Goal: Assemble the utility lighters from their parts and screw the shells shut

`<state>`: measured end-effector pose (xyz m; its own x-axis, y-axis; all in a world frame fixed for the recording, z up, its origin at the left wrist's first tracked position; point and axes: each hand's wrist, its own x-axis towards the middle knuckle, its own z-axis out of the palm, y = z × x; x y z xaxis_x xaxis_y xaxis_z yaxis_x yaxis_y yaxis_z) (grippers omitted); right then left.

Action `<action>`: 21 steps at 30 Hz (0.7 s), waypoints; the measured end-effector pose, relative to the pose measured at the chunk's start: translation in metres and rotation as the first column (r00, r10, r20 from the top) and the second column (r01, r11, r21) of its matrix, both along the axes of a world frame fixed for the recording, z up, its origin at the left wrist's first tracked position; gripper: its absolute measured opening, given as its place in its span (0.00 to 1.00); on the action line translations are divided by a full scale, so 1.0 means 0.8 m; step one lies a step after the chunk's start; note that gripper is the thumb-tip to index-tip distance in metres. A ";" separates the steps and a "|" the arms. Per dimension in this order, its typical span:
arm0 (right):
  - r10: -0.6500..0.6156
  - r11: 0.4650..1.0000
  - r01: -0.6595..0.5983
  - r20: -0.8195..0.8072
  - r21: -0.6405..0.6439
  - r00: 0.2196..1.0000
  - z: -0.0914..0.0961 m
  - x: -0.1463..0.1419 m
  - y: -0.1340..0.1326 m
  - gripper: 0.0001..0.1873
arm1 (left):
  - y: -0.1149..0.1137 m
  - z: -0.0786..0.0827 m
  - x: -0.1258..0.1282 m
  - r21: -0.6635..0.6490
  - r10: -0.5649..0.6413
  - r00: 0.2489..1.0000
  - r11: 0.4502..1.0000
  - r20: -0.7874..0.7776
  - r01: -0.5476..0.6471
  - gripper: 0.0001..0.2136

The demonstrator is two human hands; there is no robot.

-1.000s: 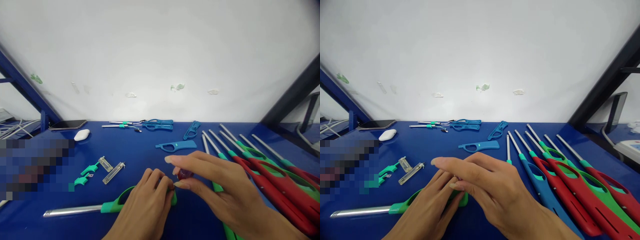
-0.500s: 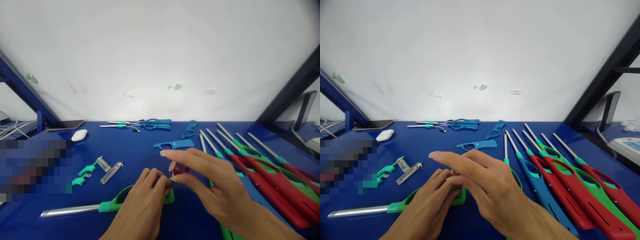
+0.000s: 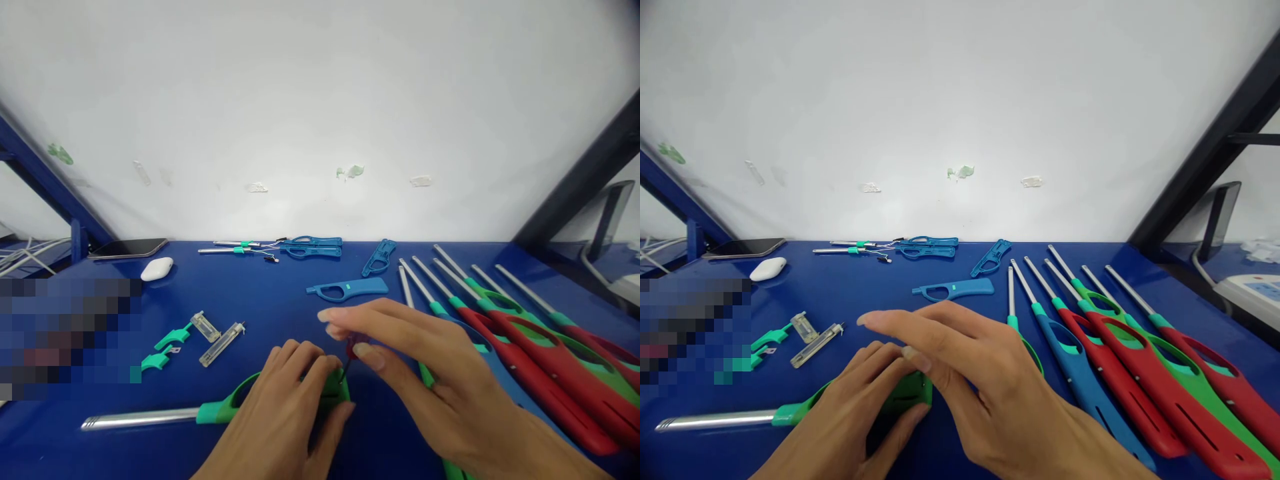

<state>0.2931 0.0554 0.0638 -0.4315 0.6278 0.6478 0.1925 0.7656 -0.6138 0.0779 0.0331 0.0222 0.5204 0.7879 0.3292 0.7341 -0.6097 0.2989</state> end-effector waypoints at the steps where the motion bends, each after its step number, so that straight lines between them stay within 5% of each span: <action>1: 0.028 1.000 -0.028 -0.002 -0.006 1.000 0.001 0.000 -0.001 0.27 | -0.002 -0.001 -0.002 0.012 0.011 1.000 1.000 -0.021 -0.011 0.11; 4: 0.069 0.998 -0.069 -0.021 0.004 0.997 0.001 -0.005 -0.003 0.28 | -0.007 -0.003 -0.005 0.000 0.001 0.999 1.000 -0.043 -0.001 0.18; 9: -0.038 0.991 0.040 -0.023 0.129 0.999 0.000 -0.013 -0.001 0.21 | -0.003 -0.006 -0.007 -0.050 -0.027 1.000 0.998 -0.003 0.027 0.16; 13: 0.003 0.997 0.000 -0.034 0.079 0.999 0.000 -0.012 -0.001 0.27 | -0.003 -0.007 -0.008 -0.065 -0.021 0.999 0.998 -0.029 0.019 0.16; 18: -0.046 0.992 0.053 -0.060 0.118 0.997 0.001 -0.013 -0.003 0.18 | -0.006 -0.010 -0.006 -0.087 -0.016 0.999 0.996 -0.039 0.012 0.15; 21: -0.016 0.997 0.017 -0.022 0.070 1.000 0.003 -0.014 -0.004 0.22 | -0.005 -0.010 -0.004 -0.063 -0.014 0.999 0.998 -0.044 0.012 0.15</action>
